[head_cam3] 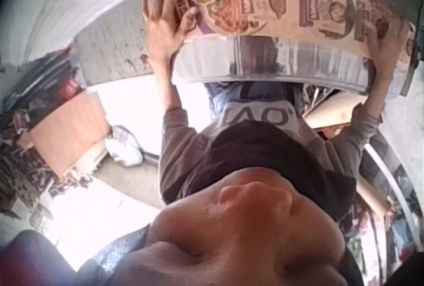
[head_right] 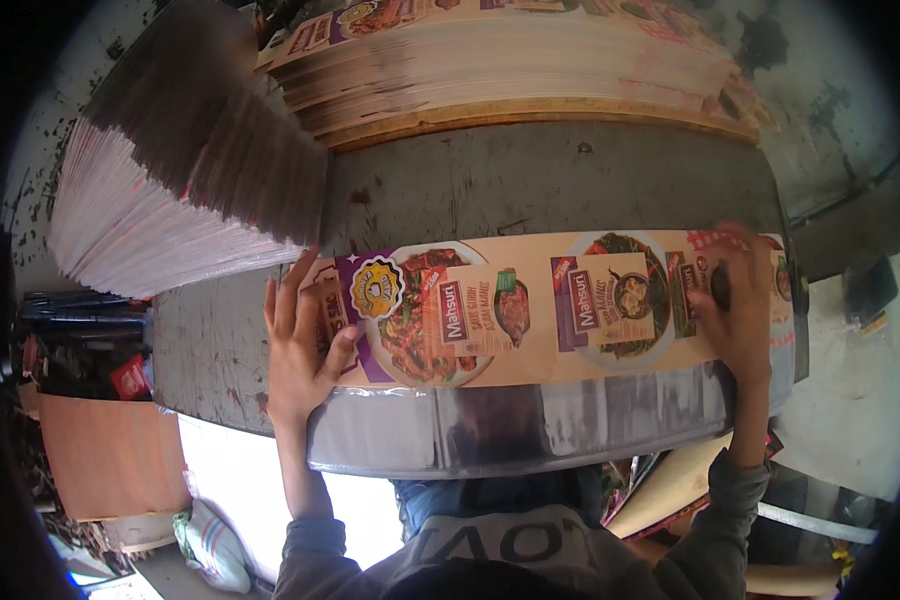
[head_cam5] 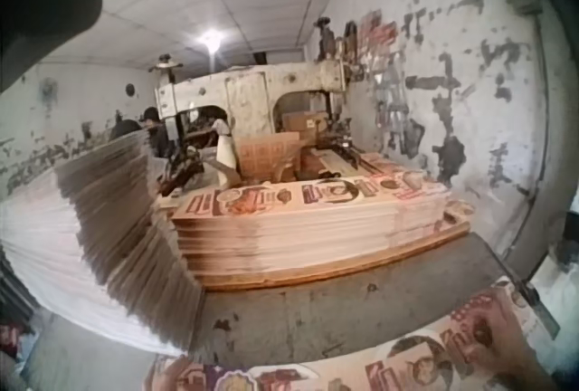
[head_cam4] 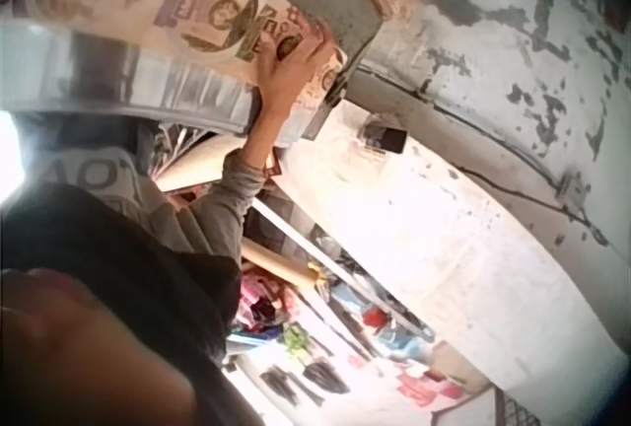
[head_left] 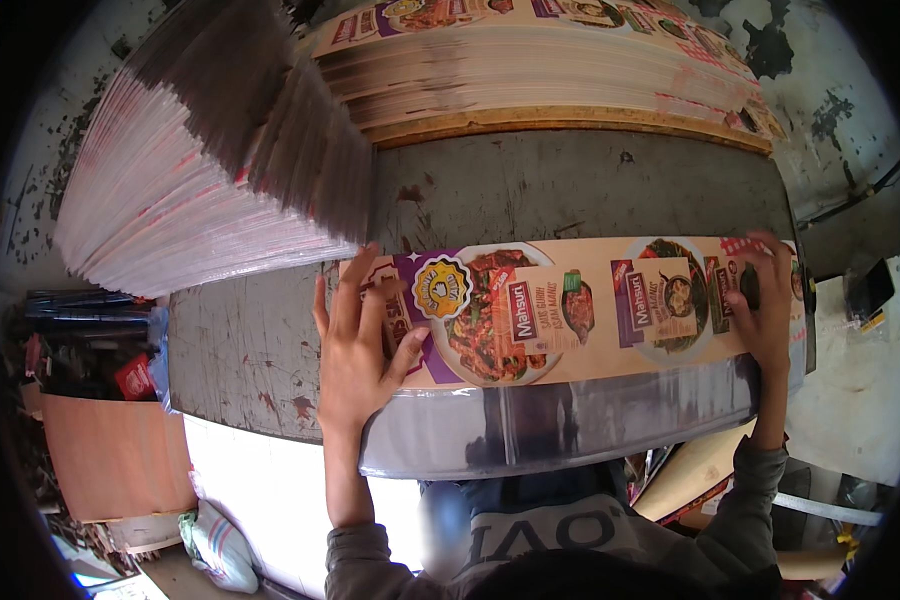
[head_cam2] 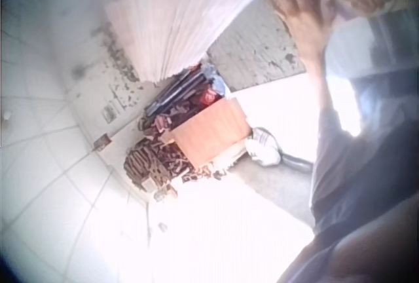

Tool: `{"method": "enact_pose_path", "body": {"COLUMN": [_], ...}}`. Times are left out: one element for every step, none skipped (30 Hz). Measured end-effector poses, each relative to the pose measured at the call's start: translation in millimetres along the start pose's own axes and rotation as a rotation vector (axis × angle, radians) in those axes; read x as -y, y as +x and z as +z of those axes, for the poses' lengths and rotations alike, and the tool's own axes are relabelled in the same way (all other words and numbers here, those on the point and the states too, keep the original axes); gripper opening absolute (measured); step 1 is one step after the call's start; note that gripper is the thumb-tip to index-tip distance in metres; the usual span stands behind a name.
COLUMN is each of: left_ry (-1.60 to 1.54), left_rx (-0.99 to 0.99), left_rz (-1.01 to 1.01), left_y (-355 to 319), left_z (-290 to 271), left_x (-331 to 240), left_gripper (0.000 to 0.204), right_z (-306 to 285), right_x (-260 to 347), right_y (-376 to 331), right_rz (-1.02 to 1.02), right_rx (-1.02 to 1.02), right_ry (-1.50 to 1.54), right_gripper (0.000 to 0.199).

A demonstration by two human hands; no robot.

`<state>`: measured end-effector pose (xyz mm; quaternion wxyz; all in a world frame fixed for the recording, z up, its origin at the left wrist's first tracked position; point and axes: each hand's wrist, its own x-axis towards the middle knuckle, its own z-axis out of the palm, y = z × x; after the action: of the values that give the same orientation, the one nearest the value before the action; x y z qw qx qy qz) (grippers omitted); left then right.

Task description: The person inserts printed cardboard strips one at a time into clear plastic sleeves by hand.

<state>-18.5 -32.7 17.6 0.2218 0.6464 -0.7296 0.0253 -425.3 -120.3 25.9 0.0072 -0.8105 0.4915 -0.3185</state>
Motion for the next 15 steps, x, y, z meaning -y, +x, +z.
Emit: {"method": "enact_pose_path", "body": {"left_ry": [-0.022,-0.025,-0.013,0.000,-0.001,0.009,0.020,0.018,-0.025,-0.067,-0.068,-0.024,0.021,0.023,-0.049], "left_rx": [-0.034,-0.028,-0.018,-0.008,-0.006,-0.024,-0.041,-0.039,-0.056,-0.074,-0.074,-0.027,0.020,0.018,-0.037], "left_rz": [-0.020,-0.019,-0.011,-0.002,-0.002,0.004,0.009,0.010,0.005,0.000,0.001,0.020,0.039,0.040,0.003], "left_y": [0,0,0,0,0,0,0,0,0,0,0,-1,-1,-2,-2], "left_z": [0,0,0,0,0,0,0,1,1,1,0,-1,-1,0,2], "left_x": [-1,0,1,1,1,1,1,1,1,1,2,4,5,4,3], "left_gripper": [0.046,0.046,0.046,0.046,0.046,0.046,0.046,0.046,0.046,0.047,0.047,0.047,0.046,0.046,0.045], "right_z": [-2,-2,-2,-1,0,0,0,-1,-2,-2,-3,-3,-3,-3,-2], "right_x": [-2,-3,-2,1,3,0,-5,-8,-6,-1,1,-1,-5,-6,-5], "right_y": [1,1,1,2,3,3,2,0,1,2,4,3,0,-1,-2], "right_rz": [-0.054,-0.105,-0.101,-0.056,-0.014,-0.013,-0.050,-0.086,-0.085,-0.083,-0.083,-0.083,-0.086,-0.088,-0.088], "right_rx": [0.076,0.151,0.155,0.091,0.026,0.027,0.088,0.149,0.152,0.087,0.019,0.019,0.073,0.126,0.123], "right_ry": [-0.043,-0.088,-0.089,-0.051,-0.011,-0.011,-0.059,-0.107,-0.109,-0.110,-0.111,-0.112,-0.104,-0.094,-0.093], "right_gripper": [0.036,0.038,0.038,0.038,0.039,0.039,0.039,0.040,0.040,0.040,0.041,0.041,0.042,0.044,0.044]}}
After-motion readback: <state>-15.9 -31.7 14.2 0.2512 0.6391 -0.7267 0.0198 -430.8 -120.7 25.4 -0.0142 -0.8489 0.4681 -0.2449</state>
